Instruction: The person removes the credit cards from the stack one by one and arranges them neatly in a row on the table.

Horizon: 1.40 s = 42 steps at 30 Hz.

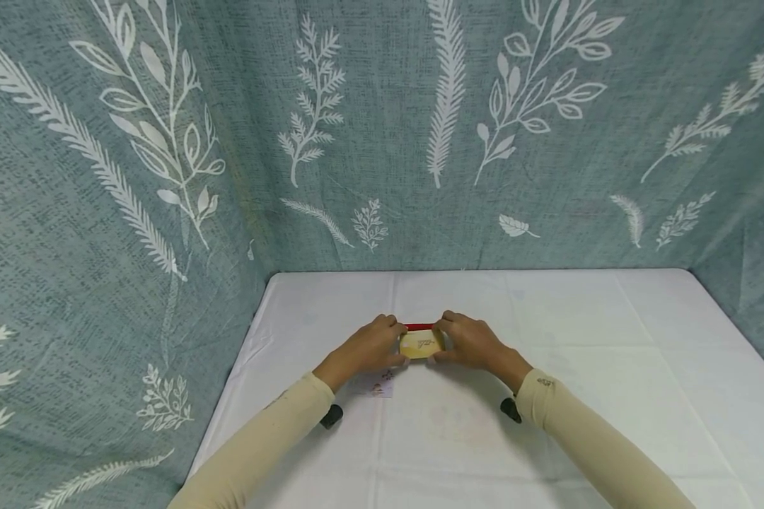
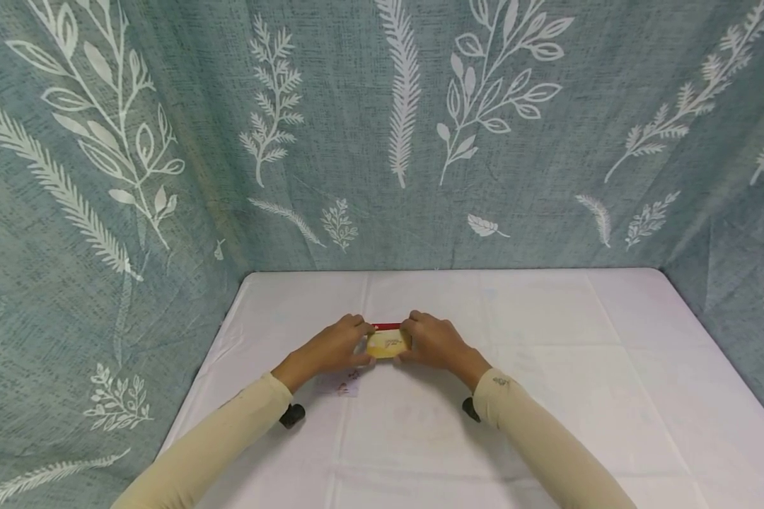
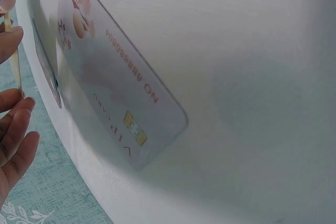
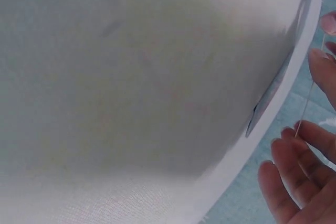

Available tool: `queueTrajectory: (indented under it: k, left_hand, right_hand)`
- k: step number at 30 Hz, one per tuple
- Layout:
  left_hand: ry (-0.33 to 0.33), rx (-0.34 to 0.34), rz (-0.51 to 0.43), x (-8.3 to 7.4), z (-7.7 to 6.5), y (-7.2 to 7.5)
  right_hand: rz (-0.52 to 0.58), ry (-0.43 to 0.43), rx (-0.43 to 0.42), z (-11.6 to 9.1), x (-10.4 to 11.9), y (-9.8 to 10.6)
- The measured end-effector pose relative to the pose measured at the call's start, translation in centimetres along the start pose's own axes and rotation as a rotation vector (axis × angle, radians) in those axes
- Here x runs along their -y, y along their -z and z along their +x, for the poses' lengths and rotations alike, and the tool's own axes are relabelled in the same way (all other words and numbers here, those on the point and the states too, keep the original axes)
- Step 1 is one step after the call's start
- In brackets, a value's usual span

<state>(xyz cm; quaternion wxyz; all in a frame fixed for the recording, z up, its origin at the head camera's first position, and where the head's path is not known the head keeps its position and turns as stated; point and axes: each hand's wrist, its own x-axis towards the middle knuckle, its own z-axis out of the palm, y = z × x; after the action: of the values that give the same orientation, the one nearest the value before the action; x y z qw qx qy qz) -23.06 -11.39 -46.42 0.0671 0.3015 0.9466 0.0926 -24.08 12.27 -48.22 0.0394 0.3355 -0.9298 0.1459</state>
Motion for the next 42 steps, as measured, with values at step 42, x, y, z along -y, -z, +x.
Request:
queueTrajectory:
  k: [42]
  left_hand:
    - [-0.045,-0.064,0.024,-0.5,-1.1,-0.9]
  right_hand:
    - [-0.022,0.009,-0.014,-1.1,0.6,-0.4]
